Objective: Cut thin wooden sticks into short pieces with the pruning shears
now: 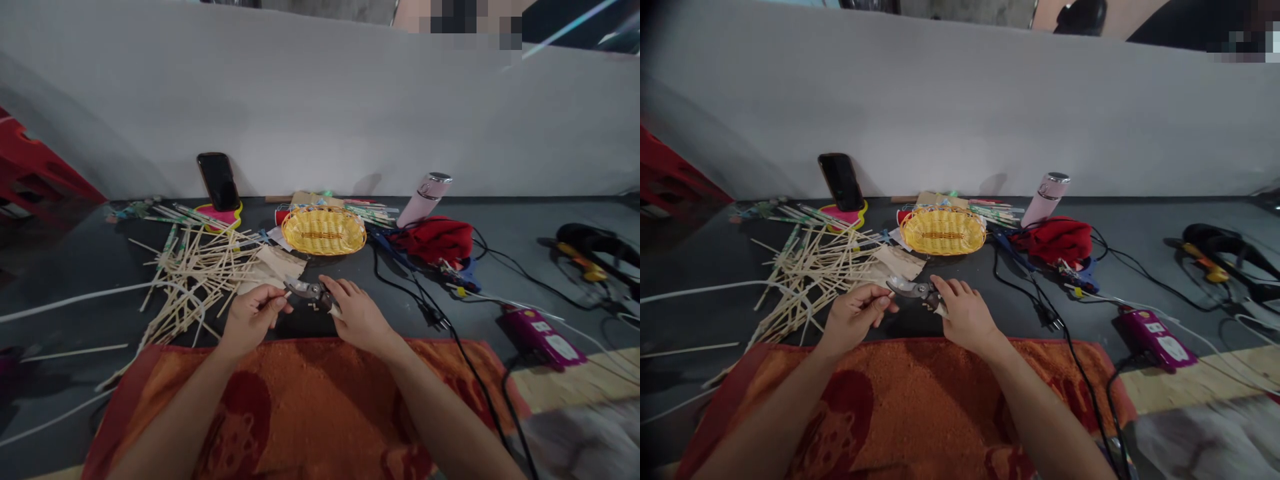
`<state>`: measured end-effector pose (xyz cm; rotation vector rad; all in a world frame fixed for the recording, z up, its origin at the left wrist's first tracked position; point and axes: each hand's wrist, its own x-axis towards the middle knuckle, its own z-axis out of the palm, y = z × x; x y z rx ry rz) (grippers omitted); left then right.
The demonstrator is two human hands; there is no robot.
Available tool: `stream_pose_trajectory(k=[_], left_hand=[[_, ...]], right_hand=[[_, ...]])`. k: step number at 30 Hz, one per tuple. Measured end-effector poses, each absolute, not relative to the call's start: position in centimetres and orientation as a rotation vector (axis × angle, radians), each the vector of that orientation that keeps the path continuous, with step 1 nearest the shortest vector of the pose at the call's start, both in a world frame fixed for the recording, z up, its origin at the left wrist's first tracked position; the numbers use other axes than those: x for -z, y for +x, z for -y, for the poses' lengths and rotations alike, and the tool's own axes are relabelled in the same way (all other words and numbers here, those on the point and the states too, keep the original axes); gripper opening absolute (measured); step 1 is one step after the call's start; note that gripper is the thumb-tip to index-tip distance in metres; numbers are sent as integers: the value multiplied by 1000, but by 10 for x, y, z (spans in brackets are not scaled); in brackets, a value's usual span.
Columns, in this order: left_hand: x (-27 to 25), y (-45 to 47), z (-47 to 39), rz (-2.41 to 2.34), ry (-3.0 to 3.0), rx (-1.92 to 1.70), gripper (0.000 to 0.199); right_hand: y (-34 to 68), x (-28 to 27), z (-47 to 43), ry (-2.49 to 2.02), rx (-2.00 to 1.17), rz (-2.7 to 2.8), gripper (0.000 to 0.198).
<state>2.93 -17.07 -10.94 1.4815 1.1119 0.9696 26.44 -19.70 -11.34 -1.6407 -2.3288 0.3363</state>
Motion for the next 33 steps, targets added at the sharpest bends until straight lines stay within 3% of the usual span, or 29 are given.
stream_pose_trajectory(k=[9,20,26,33], left_hand=[[107,28,171,-1055,1464,-922,22],[109,24,166,-1021,1601,-792,29],[98,25,169,-923,1357,-696,39],[101,29,170,-944,1318,-747,35]], right_hand=[[260,116,197,-1640,-316,2297,69],[265,118,191,-1574,-346,2343,77],[266,116,191,-1525,-348,2347,71],[267,115,194,-1519,-306,2322,68]])
